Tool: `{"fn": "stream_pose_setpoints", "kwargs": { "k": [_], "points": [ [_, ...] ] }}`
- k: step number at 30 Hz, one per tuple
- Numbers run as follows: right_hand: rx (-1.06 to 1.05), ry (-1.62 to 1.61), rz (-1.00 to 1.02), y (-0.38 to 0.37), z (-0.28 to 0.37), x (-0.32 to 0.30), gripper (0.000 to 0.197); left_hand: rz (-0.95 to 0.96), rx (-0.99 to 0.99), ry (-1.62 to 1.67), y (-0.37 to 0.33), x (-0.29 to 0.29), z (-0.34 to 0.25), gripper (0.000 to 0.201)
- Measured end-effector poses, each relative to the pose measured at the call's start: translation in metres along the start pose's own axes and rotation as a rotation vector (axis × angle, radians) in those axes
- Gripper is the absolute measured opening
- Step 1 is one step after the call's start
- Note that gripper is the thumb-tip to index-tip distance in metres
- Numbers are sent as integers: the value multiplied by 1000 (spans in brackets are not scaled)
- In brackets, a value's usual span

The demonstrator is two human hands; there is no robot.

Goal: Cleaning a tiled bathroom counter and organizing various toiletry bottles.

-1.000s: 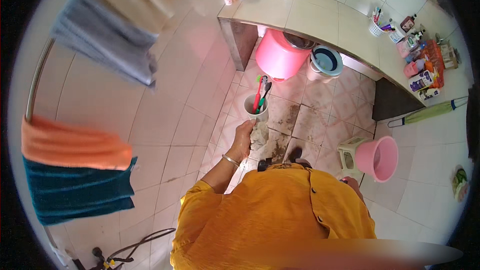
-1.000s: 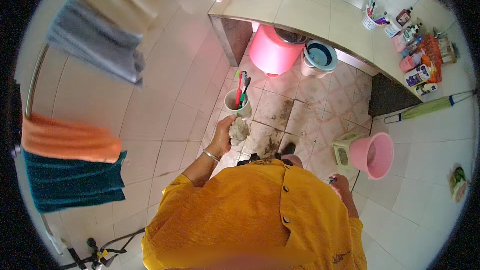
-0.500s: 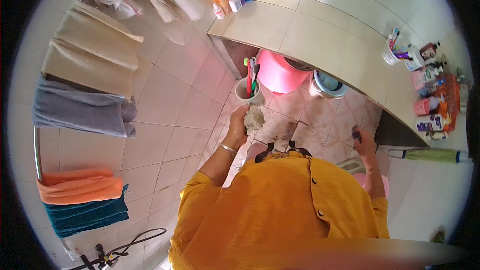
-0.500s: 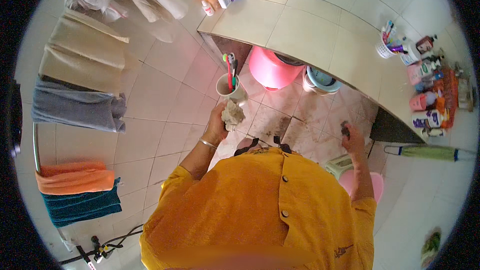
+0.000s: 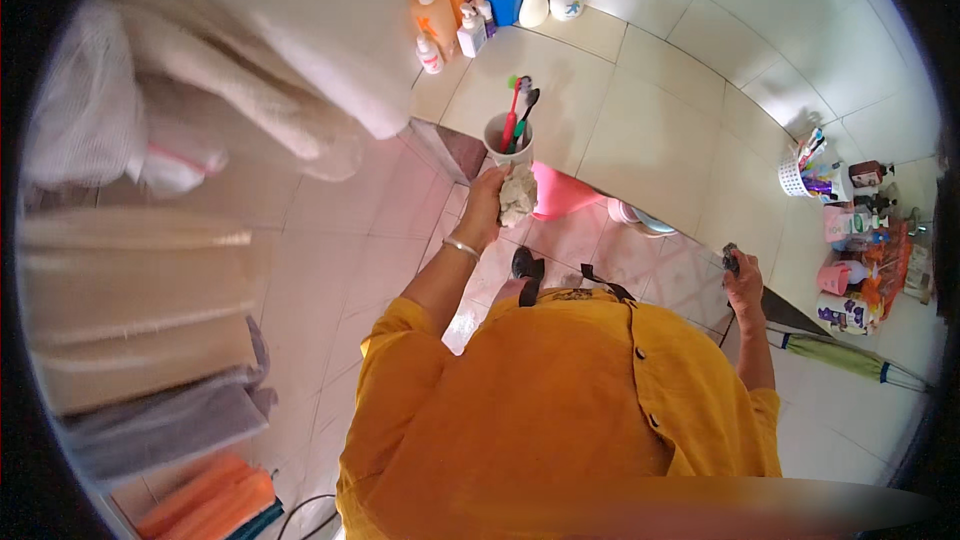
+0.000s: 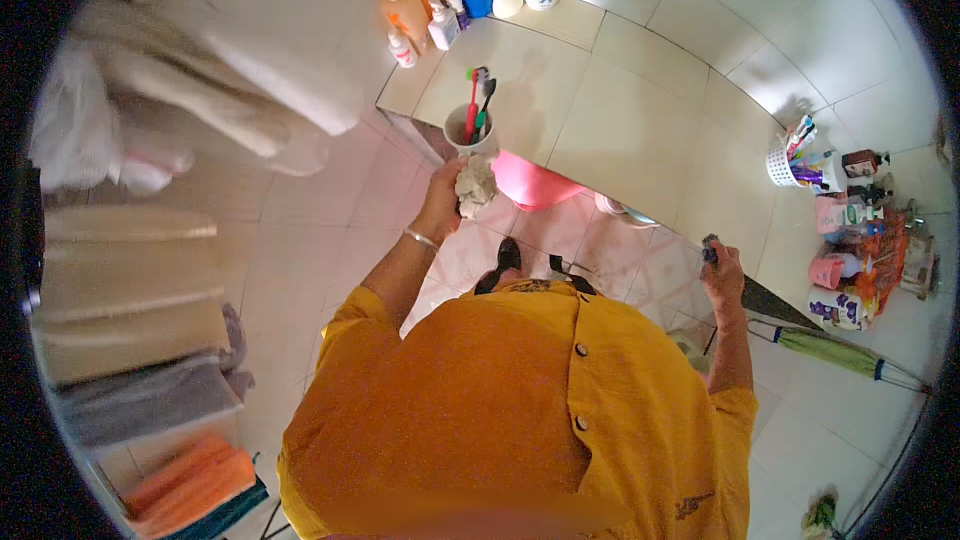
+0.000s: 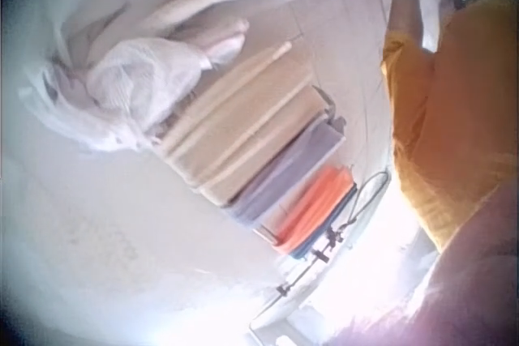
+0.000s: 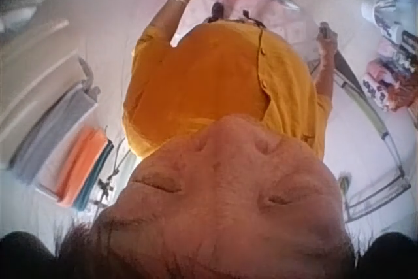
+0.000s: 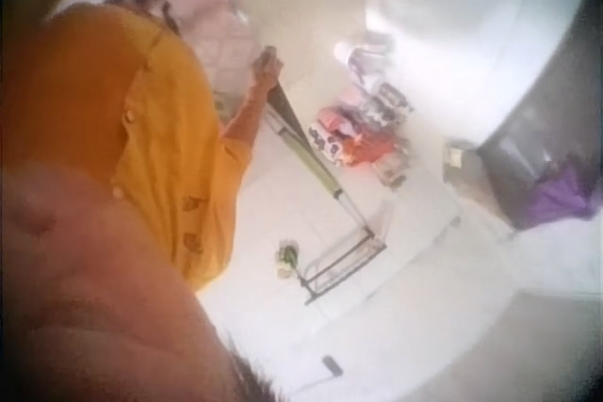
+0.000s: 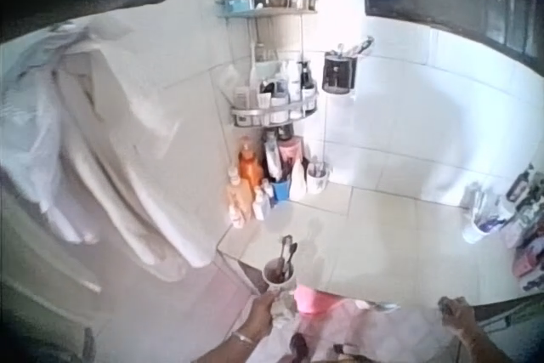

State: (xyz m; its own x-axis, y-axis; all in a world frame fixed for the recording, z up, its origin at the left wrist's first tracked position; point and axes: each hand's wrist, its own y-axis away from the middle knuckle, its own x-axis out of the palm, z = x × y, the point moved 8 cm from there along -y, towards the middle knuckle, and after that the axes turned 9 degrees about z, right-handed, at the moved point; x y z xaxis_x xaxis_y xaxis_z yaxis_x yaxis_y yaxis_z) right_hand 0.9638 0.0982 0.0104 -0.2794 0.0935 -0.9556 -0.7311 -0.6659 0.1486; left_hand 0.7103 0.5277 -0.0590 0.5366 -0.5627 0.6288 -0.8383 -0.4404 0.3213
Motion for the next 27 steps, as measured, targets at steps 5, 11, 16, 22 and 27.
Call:
{"fn": "stream_pose_setpoints", "kwargs": {
  "k": [5, 11, 16, 22, 27],
  "points": [
    [45, 2, 6, -10, -3, 11, 43, 25, -7, 28, -87, 3, -29, 21],
    [250, -5, 47, -14, -2, 4, 41, 4, -38, 101, -158, 2, -50, 20],
    [256, 1, 50, -6, -26, -2, 39, -47, -4, 33, -202, -14, -60, 24],
    [250, -17, 10, 10, -49, -4, 39, -49, 9, 60, -219, -2, -65, 28],
    [307, -14, 34, 4, -41, -9, 41, 46, -60, 52, -237, 29, -37, 28]
  ]
}}
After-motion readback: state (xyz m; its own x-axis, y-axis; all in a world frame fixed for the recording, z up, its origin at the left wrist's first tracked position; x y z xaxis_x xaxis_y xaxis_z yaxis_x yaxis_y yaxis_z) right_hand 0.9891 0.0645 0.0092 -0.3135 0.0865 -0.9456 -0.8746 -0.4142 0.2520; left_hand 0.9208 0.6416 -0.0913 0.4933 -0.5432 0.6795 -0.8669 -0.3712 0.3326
